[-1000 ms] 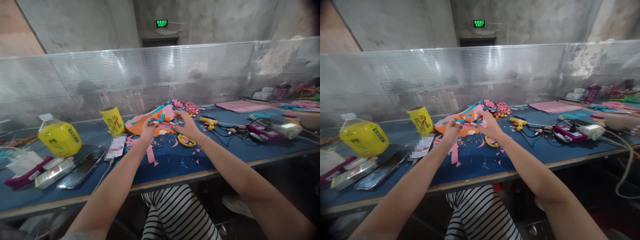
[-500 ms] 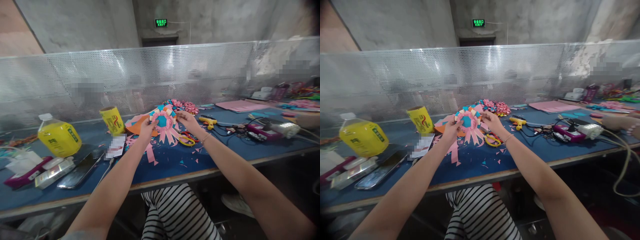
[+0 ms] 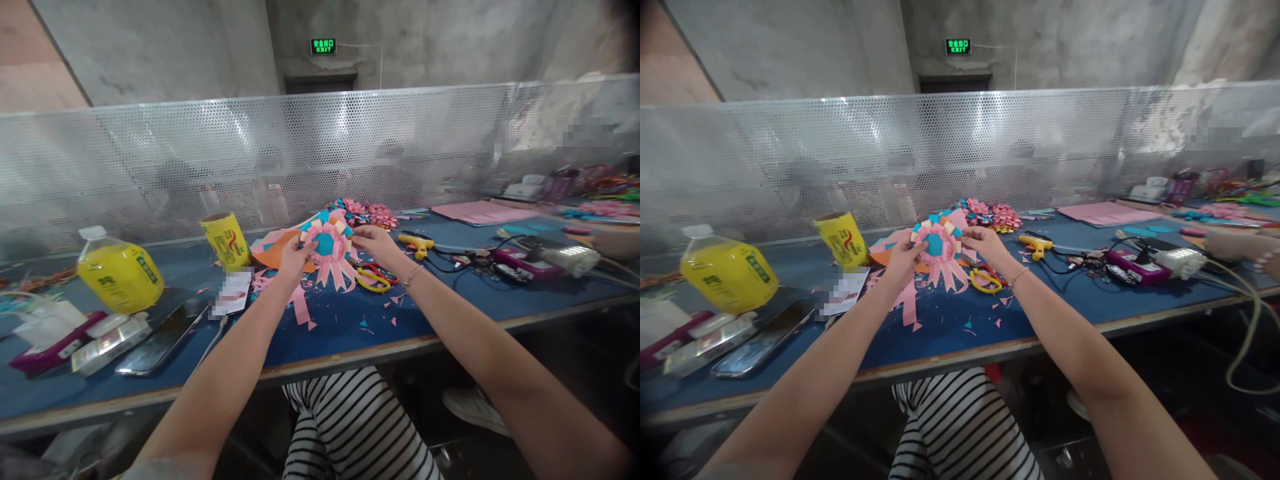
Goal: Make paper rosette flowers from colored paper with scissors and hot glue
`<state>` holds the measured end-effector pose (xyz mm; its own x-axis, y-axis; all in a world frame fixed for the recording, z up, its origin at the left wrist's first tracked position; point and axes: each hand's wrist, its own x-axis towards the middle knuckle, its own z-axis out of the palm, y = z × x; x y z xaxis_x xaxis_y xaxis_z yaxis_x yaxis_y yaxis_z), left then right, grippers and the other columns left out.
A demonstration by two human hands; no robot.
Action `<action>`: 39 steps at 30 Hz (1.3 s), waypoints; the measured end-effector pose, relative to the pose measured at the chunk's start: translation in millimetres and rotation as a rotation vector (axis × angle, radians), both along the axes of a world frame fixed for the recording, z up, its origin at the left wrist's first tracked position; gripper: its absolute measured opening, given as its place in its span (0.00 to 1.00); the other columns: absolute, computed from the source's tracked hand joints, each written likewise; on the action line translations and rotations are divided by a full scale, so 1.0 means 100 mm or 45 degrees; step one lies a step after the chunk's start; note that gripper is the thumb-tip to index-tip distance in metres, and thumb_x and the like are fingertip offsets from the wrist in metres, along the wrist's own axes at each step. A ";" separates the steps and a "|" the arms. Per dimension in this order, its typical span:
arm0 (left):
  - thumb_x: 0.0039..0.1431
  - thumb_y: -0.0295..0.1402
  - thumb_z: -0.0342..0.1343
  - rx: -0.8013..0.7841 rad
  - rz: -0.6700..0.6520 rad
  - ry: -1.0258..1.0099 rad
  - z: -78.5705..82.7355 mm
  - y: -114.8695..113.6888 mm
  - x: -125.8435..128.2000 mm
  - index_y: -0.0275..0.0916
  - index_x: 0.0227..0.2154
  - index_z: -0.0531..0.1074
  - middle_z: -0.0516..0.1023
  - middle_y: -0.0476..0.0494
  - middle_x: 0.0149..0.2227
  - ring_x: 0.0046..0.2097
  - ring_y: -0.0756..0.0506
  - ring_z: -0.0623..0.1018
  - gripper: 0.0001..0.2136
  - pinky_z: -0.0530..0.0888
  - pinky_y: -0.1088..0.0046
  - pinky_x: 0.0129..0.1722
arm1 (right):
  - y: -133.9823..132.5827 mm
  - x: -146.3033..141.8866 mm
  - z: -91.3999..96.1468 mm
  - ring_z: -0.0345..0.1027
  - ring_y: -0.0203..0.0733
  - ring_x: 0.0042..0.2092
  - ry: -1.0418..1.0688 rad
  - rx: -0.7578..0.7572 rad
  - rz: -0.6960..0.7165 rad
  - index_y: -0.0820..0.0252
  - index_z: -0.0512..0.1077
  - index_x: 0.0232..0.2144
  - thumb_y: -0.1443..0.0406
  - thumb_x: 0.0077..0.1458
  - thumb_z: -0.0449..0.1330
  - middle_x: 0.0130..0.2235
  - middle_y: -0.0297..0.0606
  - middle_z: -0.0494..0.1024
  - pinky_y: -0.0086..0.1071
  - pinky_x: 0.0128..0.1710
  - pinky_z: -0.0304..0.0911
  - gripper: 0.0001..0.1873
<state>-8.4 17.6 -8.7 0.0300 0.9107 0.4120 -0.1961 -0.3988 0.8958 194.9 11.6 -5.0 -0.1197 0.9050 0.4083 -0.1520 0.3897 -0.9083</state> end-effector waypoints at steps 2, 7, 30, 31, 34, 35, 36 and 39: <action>0.38 0.33 0.64 0.015 -0.015 0.009 0.01 -0.02 0.00 0.37 0.26 0.67 0.69 0.53 0.23 0.22 0.56 0.67 0.13 0.65 0.80 0.21 | 0.00 0.00 0.00 0.67 0.33 0.29 0.008 -0.011 -0.014 0.60 0.72 0.27 0.60 0.36 0.66 0.27 0.33 0.75 0.32 0.34 0.64 0.13; 0.40 0.33 0.63 0.034 -0.089 0.055 0.04 -0.08 0.01 0.37 0.27 0.66 0.68 0.54 0.24 0.23 0.56 0.67 0.13 0.65 0.79 0.23 | 0.02 0.01 0.00 0.66 0.32 0.27 0.057 -0.037 -0.043 0.59 0.72 0.26 0.61 0.35 0.66 0.26 0.33 0.74 0.31 0.33 0.63 0.13; 0.40 0.30 0.63 0.076 -0.036 0.035 0.07 -0.12 0.04 0.37 0.26 0.66 0.67 0.55 0.22 0.22 0.56 0.66 0.12 0.65 0.80 0.22 | -0.13 0.05 0.10 0.67 0.37 0.37 -0.250 0.358 0.064 0.57 0.67 0.34 0.57 0.41 0.64 0.35 0.34 0.72 0.34 0.40 0.64 0.18; 0.39 0.30 0.64 0.066 -0.037 0.026 0.07 -0.12 0.04 0.37 0.26 0.65 0.66 0.55 0.22 0.22 0.57 0.66 0.12 0.64 0.80 0.21 | -0.13 0.06 0.10 0.67 0.36 0.37 -0.258 0.356 0.063 0.57 0.67 0.35 0.57 0.42 0.64 0.35 0.34 0.72 0.34 0.40 0.64 0.18; 0.39 0.31 0.64 0.048 -0.049 0.012 0.06 -0.11 0.04 0.37 0.26 0.64 0.67 0.55 0.22 0.21 0.57 0.67 0.13 0.64 0.80 0.20 | -0.11 0.07 0.08 0.66 0.35 0.36 -0.266 0.346 0.059 0.58 0.67 0.35 0.58 0.42 0.64 0.35 0.34 0.71 0.34 0.40 0.63 0.18; 0.39 0.31 0.64 0.045 -0.055 0.010 0.06 -0.11 0.05 0.37 0.26 0.64 0.68 0.54 0.23 0.21 0.56 0.67 0.13 0.64 0.80 0.20 | -0.10 0.07 0.08 0.65 0.35 0.36 -0.263 0.342 0.056 0.58 0.67 0.35 0.58 0.42 0.64 0.34 0.34 0.71 0.34 0.40 0.63 0.18; 0.39 0.31 0.64 0.045 -0.059 0.009 0.06 -0.10 0.05 0.37 0.26 0.64 0.68 0.54 0.22 0.21 0.56 0.67 0.13 0.64 0.79 0.20 | -0.10 0.07 0.08 0.65 0.35 0.35 -0.255 0.338 0.054 0.58 0.67 0.35 0.59 0.42 0.64 0.34 0.34 0.71 0.33 0.39 0.63 0.17; 0.39 0.31 0.64 0.041 -0.061 0.010 0.05 -0.09 0.05 0.37 0.25 0.64 0.68 0.54 0.22 0.21 0.56 0.67 0.13 0.64 0.79 0.20 | -0.11 0.06 0.08 0.66 0.35 0.34 -0.216 0.311 0.068 0.57 0.67 0.33 0.58 0.42 0.64 0.32 0.32 0.71 0.33 0.38 0.64 0.16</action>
